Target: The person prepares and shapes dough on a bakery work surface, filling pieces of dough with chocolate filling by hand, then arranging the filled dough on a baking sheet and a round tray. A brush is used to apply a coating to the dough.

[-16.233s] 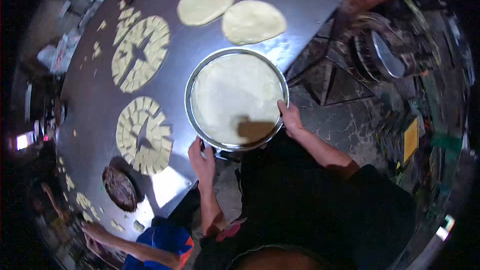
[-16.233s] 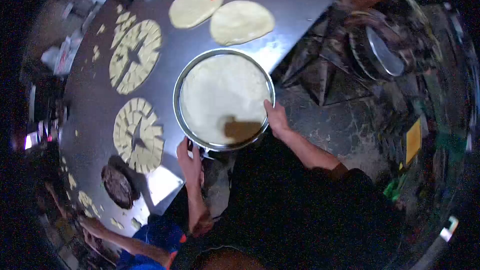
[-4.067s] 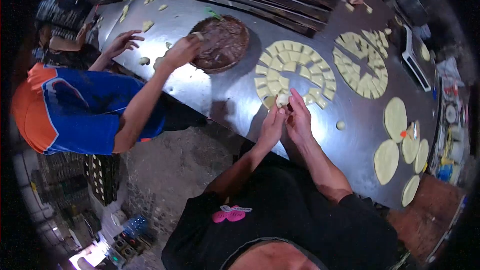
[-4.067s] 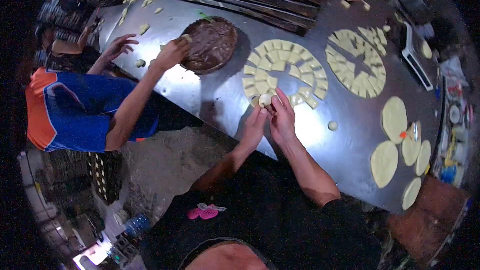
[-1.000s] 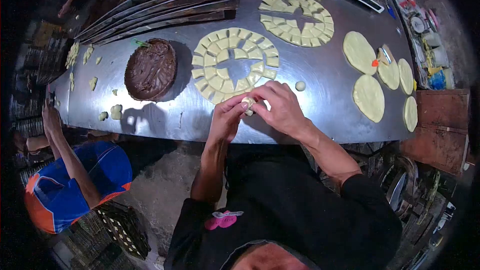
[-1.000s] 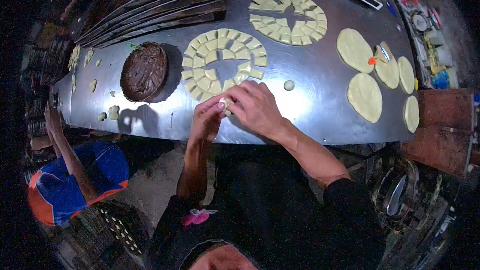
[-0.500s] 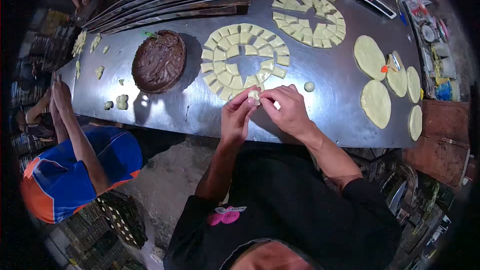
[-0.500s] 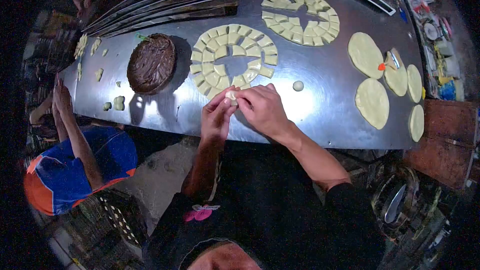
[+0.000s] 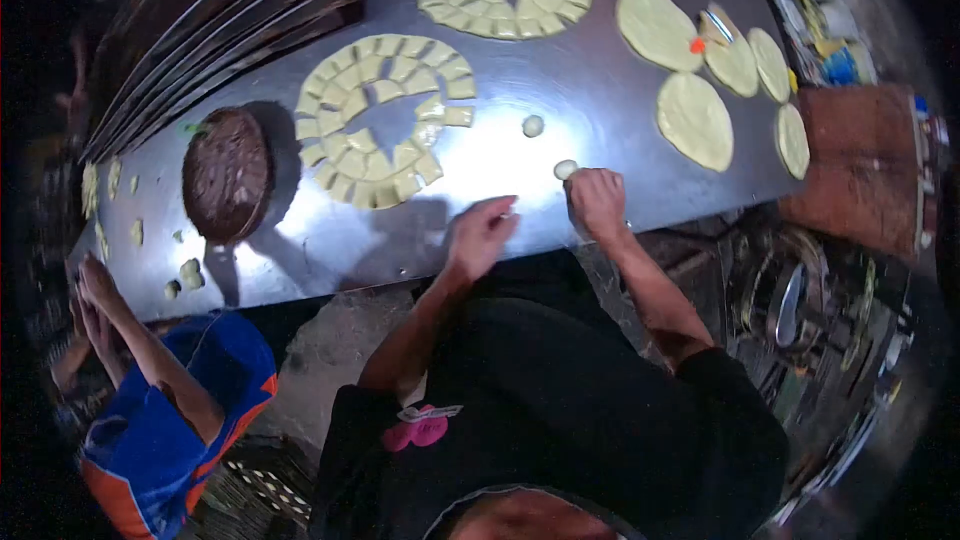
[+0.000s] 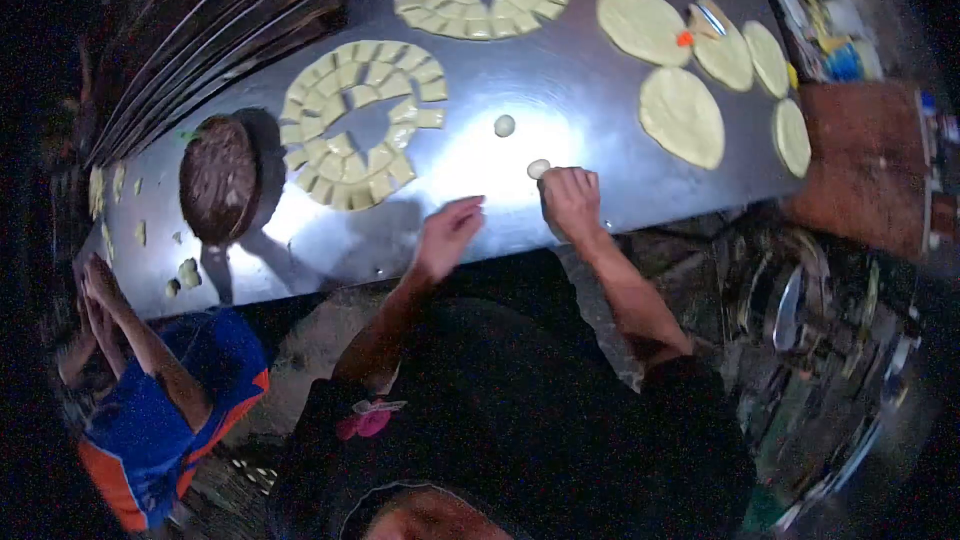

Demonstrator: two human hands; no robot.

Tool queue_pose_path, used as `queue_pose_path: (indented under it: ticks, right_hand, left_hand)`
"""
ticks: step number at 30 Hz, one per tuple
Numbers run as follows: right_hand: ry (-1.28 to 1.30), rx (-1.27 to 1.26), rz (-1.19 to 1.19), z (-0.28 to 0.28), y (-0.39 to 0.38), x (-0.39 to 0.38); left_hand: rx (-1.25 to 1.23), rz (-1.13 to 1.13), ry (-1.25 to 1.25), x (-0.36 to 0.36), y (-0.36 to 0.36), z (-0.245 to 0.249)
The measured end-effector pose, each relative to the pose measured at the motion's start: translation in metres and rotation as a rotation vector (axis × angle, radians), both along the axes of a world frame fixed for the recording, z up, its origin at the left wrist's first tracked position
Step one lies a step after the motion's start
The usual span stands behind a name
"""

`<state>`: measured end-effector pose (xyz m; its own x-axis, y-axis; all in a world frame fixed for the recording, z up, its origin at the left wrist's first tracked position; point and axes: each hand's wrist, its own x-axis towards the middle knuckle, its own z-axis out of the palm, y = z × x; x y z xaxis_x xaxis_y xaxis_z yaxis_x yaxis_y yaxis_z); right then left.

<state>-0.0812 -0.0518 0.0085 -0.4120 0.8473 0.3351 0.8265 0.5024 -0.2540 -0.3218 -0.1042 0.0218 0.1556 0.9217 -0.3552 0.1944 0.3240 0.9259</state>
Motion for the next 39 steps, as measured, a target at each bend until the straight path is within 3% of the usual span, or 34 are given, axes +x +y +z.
queue_pose_path:
  ticks: [2,4,6,8,9,11,12,13,14,16,18,19,20,22,23,24,26,28,31,34,35,36,39]
  right_hand:
    - [-0.078,0.063,0.005,0.021,-0.021,0.001]
    - [-0.085,0.003,-0.057,0.030,-0.026,0.000]
    - [0.088,-0.222,-0.201,0.038,-0.011,-0.007]
    - [0.396,-0.248,-0.114,0.032,0.014,-0.028]
    - [0.336,-0.244,-0.025,0.024,0.008,-0.028]
    - [0.301,-0.183,0.135,0.002,0.006,-0.015]
    - [0.319,-0.144,0.203,-0.007,0.003,0.010]
    - [0.282,-0.046,0.164,-0.008,0.009,0.026]
    - [0.227,-0.136,0.150,-0.023,0.024,0.043]
    - [0.281,-0.004,-0.125,-0.010,0.057,0.009]
    - [0.504,-0.055,-0.058,-0.007,0.059,-0.028]
    - [0.465,-0.142,0.024,-0.007,0.042,-0.027]
    - [0.417,-0.221,0.107,-0.009,0.024,-0.018]
    - [0.447,-0.155,0.223,-0.016,0.010,0.023]
    - [0.298,-0.271,0.138,-0.016,0.021,0.045]
    - [0.150,-0.392,0.053,-0.017,0.034,0.055]
    - [0.381,-0.015,-0.217,-0.003,0.062,0.014]
    - [0.529,-0.135,-0.159,-0.010,0.058,-0.021]
    - [0.500,-0.204,0.110,-0.014,0.010,-0.004]
    - [0.290,-0.205,-0.010,-0.016,0.032,0.032]
    - [0.392,-0.025,-0.163,-0.013,0.045,0.014]
    - [0.472,-0.086,-0.241,-0.006,0.057,-0.007]
    - [0.563,-0.229,-0.099,-0.011,0.030,-0.037]
  left_hand:
    - [0.407,0.163,-0.103,-0.012,0.000,-0.045]
    - [0.071,0.282,0.203,-0.025,0.033,0.018]
    - [0.749,0.215,0.496,-0.045,0.074,-0.006]
    - [0.882,0.033,0.693,-0.039,0.116,0.005]
    - [0.878,0.033,0.702,-0.038,0.122,0.001]
    - [0.897,-0.302,0.684,-0.040,0.144,0.002]
    - [0.912,-0.295,0.699,-0.043,0.147,0.009]
    - [0.860,-0.415,0.884,-0.044,0.147,0.015]
    - [0.781,-0.543,1.062,-0.045,0.142,0.018]
    - [0.782,-0.525,1.161,-0.046,0.150,0.019]
    - [0.725,-0.493,1.281,-0.055,0.153,0.025]
    - [0.887,-0.286,1.173,-0.067,0.155,0.023]
    - [0.898,-0.275,1.186,-0.076,0.153,0.032]
    - [0.349,0.283,0.606,-0.089,0.129,0.049]
    - [0.166,0.432,0.208,-0.099,0.122,0.043]
    - [0.158,0.439,0.215,-0.099,0.112,0.042]
    - [0.000,0.641,-0.581,-0.091,0.090,0.041]
    - [-0.052,0.646,-0.905,-0.077,0.072,0.042]
    - [-0.080,0.639,-0.760,-0.071,0.028,0.062]
    - [-0.086,0.572,-0.567,-0.086,0.013,0.033]
    - [-0.072,0.497,-0.439,-0.092,0.005,0.021]
    - [-0.080,0.504,-0.443,-0.092,0.005,0.023]
    - [-0.028,0.471,-0.341,-0.094,0.008,0.063]
